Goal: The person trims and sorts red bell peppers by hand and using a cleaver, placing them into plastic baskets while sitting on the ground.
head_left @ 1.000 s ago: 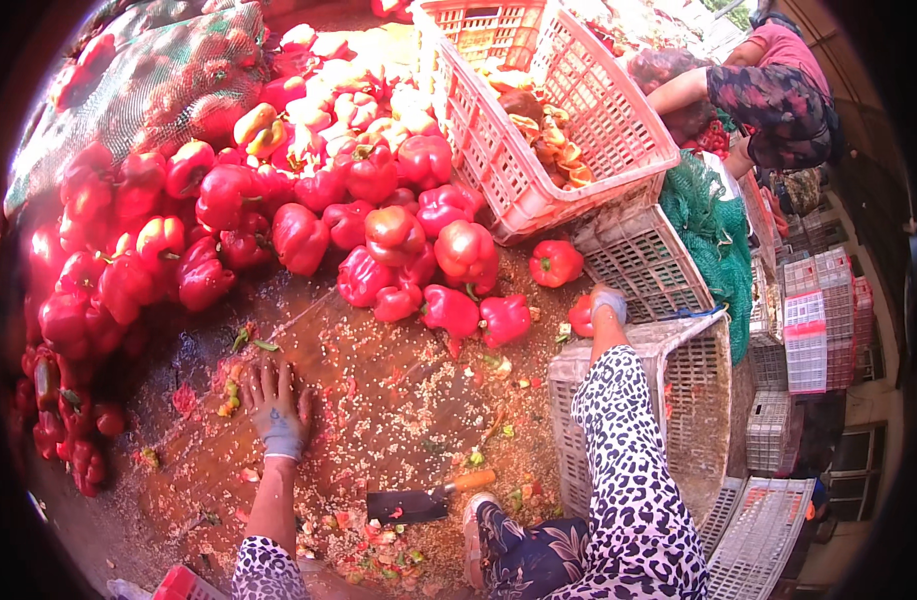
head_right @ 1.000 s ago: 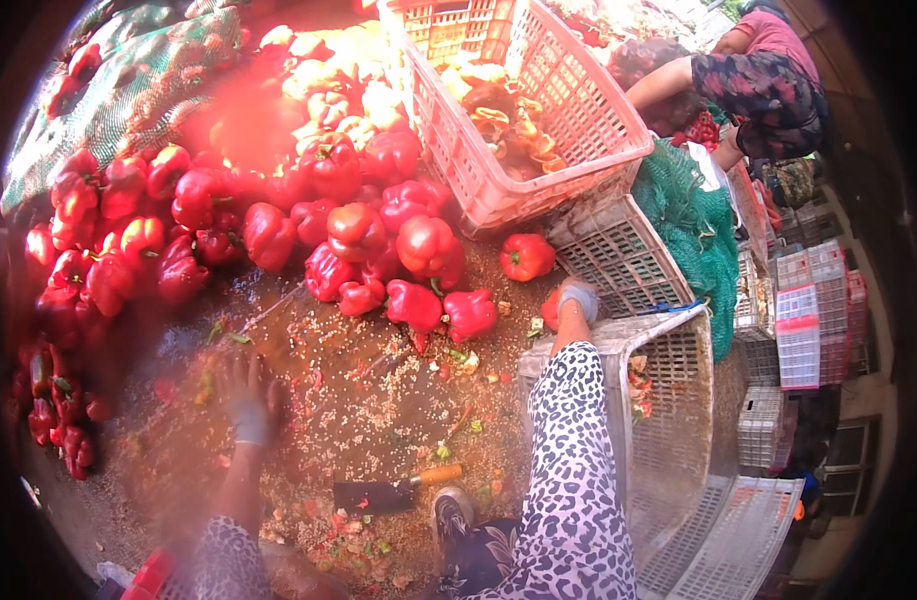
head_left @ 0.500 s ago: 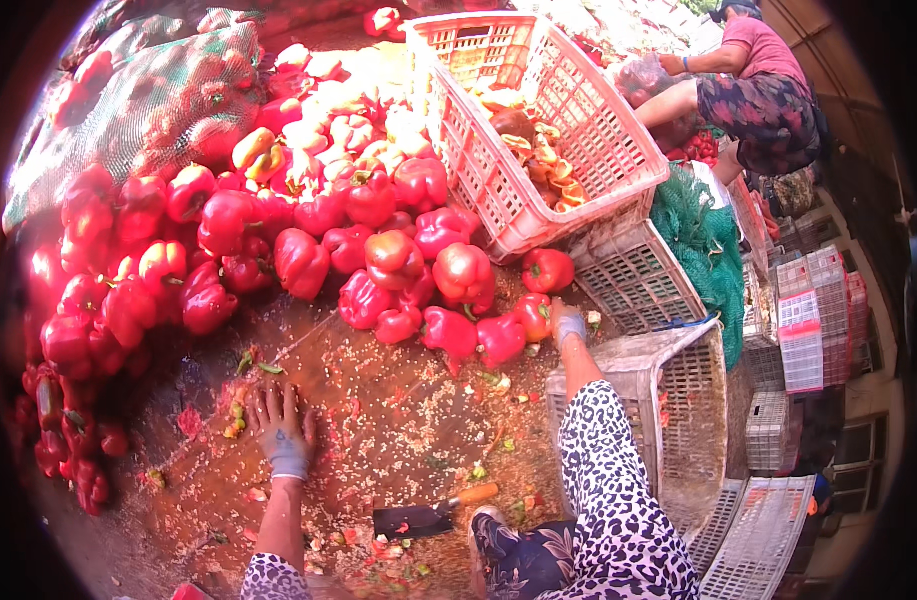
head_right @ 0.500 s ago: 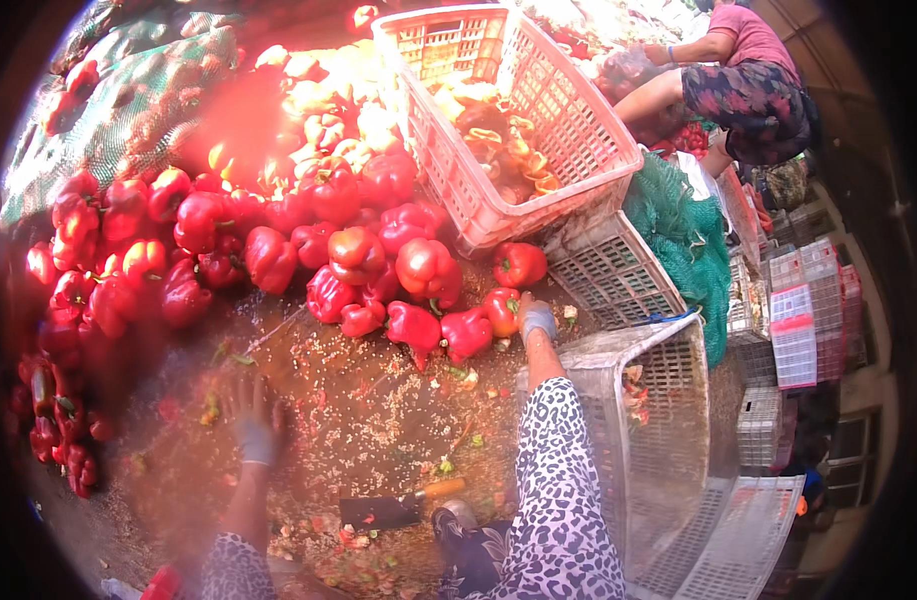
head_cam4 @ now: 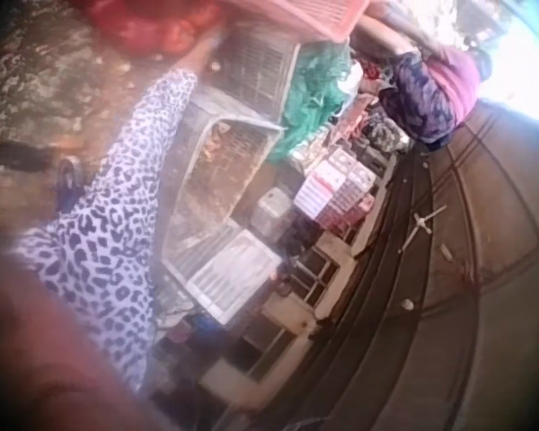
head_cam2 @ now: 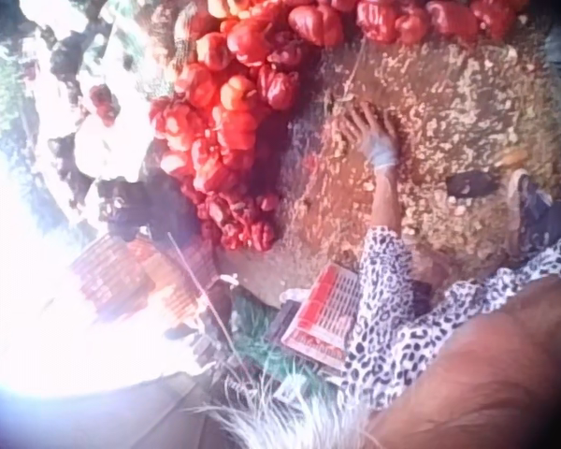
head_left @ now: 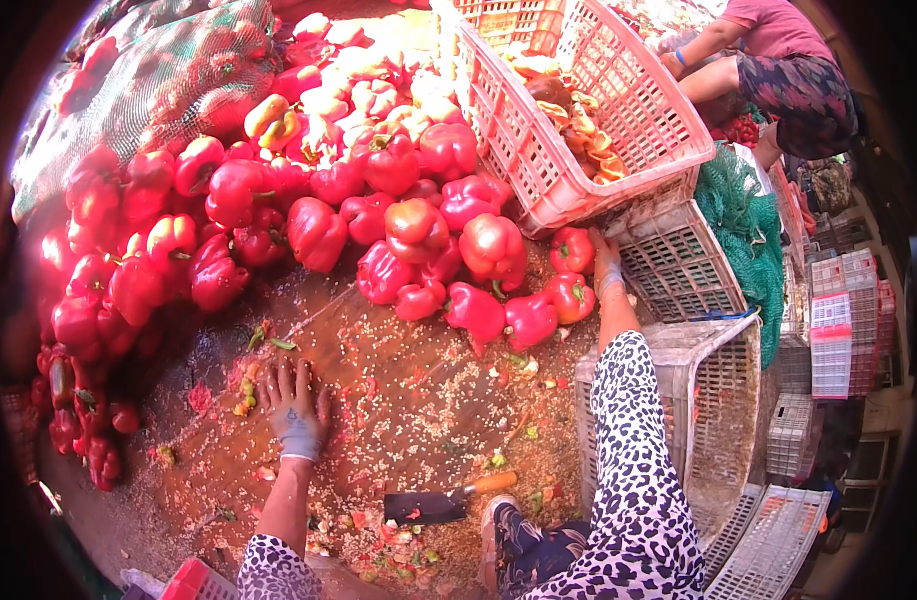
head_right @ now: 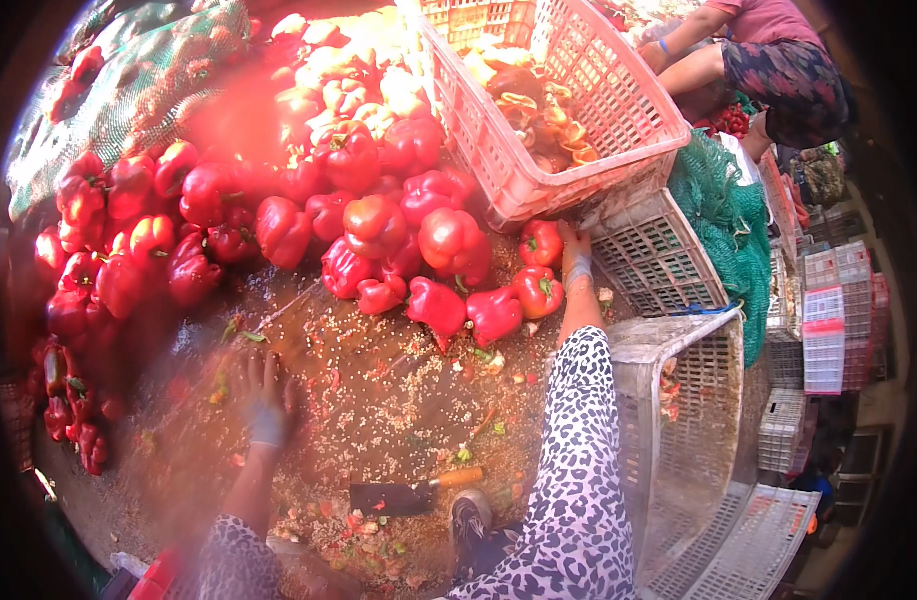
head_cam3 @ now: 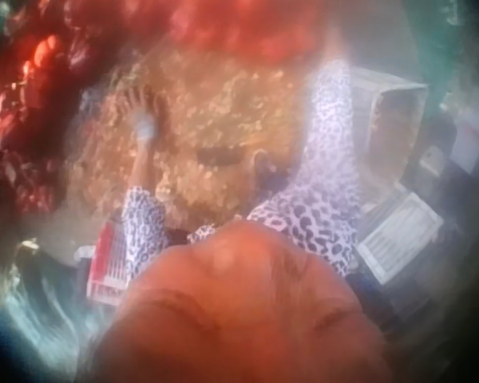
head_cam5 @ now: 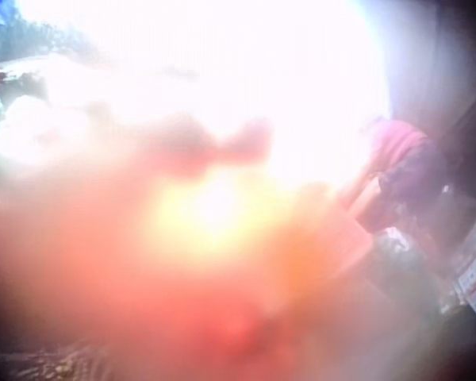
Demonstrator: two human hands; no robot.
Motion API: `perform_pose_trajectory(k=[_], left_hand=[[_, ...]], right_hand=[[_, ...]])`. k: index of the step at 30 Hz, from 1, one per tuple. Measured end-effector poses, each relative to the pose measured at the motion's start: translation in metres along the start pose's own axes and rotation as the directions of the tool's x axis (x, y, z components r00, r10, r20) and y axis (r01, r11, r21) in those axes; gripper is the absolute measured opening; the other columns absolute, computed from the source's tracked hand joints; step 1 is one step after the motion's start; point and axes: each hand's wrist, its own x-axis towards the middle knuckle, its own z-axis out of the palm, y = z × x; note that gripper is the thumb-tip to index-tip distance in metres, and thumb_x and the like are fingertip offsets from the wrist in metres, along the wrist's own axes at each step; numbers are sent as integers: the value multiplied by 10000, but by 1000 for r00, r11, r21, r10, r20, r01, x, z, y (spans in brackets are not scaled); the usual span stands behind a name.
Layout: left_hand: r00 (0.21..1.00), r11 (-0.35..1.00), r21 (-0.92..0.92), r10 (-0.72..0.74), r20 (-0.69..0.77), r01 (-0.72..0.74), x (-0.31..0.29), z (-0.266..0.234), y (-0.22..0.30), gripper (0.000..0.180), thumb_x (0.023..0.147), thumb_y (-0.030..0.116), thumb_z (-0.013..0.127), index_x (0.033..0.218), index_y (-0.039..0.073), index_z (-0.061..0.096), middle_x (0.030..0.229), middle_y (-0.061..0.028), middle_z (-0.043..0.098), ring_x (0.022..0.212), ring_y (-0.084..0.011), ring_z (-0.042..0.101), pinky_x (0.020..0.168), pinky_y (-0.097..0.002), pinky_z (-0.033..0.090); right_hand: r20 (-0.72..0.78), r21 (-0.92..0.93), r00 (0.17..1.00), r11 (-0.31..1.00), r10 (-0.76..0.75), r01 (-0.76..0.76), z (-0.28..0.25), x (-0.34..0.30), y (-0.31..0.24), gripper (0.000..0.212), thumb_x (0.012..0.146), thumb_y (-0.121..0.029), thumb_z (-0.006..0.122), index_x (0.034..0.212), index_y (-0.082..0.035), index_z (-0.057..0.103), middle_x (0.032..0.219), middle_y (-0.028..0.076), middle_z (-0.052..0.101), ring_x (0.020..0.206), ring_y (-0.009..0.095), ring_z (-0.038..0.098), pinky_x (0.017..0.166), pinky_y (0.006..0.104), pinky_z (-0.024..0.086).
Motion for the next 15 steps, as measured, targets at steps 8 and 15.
perform_pose_trajectory(k=[8, 15], left_hand=[[999, 1000, -11, -11, -30, 11, 0, -2, 4, 582, 866, 353, 603, 1373, 94, 482, 1451, -185, 407, 1364, -414, 309, 1153, -534, 166], [1000, 999, -37, -10, -13, 10, -1, -3, 10, 571, 886, 376, 585, 1372, 94, 484, 1485, -179, 376, 1370, -421, 306, 1159, -530, 158]], right_hand=[[472, 25, 790, 890, 390, -455, 5, -85, 1, 496, 866, -416, 675, 1230, -90, 592, 1170, 79, 631, 1032, 195, 613, 895, 341, 501], [437, -296, 899, 941, -19, 164, -18, -161, 5, 314, 858, -277, 714, 1049, -50, 609, 991, 31, 627, 917, 125, 574, 853, 285, 458]])
